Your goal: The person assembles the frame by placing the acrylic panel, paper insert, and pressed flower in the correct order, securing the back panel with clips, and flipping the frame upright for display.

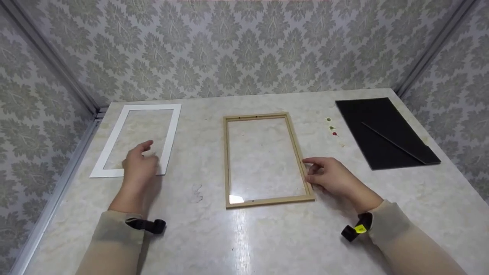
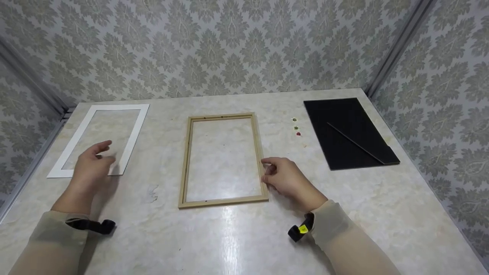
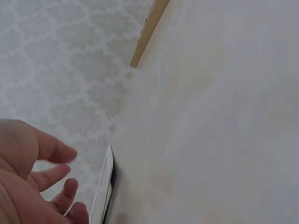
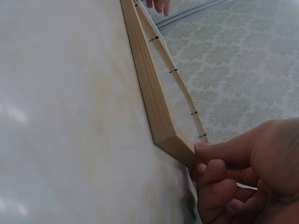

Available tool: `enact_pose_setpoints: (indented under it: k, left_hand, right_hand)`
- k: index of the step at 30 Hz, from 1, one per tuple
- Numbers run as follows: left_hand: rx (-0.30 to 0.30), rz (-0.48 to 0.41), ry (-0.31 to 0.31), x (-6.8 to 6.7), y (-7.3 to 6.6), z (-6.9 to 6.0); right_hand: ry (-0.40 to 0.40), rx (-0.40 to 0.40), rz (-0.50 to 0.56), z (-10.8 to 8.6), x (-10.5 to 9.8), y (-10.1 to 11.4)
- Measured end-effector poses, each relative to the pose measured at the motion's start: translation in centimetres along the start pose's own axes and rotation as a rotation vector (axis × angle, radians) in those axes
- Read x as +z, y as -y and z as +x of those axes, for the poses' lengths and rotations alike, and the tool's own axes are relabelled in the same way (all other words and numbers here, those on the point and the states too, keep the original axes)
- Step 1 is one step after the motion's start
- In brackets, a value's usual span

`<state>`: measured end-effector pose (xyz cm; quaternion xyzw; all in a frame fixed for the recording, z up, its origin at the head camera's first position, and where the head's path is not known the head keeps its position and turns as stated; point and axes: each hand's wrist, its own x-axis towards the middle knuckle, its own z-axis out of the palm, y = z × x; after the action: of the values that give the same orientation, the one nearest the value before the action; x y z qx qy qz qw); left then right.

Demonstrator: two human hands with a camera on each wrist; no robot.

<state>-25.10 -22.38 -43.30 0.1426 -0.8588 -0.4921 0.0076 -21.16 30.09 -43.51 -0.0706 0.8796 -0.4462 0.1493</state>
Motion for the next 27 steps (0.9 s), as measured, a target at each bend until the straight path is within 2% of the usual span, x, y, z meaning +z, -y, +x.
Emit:
enact_pose_setpoints:
  k: [3,6,8,10,13,16,21,27]
  left_hand:
    - [-0.06,0.062,-0.087,-1.9,1.4,0.7]
    - [-0.122,0.129,-0.121,-3.6,2.5,0.8]
    - [-0.164,0.178,-0.099,-4.7,3.0,0.8]
    - [-0.201,0.249,-0.041,-5.7,3.5,0.9]
    - [-0.22,0.357,0.048,-6.9,3.9,1.1]
    - [-0.22,0.427,0.084,-7.6,4.2,1.3]
    - [-0.23,0.46,0.054,-8.0,4.2,1.3]
    - [-0.225,0.424,0.036,-8.2,3.8,0.9]
  right_hand:
    - [0.0,-0.012,-0.004,0.0,-0.1,0.0]
    - [0.0,-0.025,-0.015,0.1,-0.1,0.0]
    - [-0.001,-0.026,-0.028,0.1,-0.2,0.0]
    - [-0.001,-0.031,-0.048,0.1,-0.2,0.0]
    - [-0.006,-0.035,-0.075,0.1,-0.3,0.0]
    - [-0.004,-0.037,-0.083,0.1,-0.4,0.0]
    - [0.003,-0.028,-0.073,0.1,-0.4,0.0]
    - [0.005,-0.027,-0.074,0.1,-0.3,-0.1]
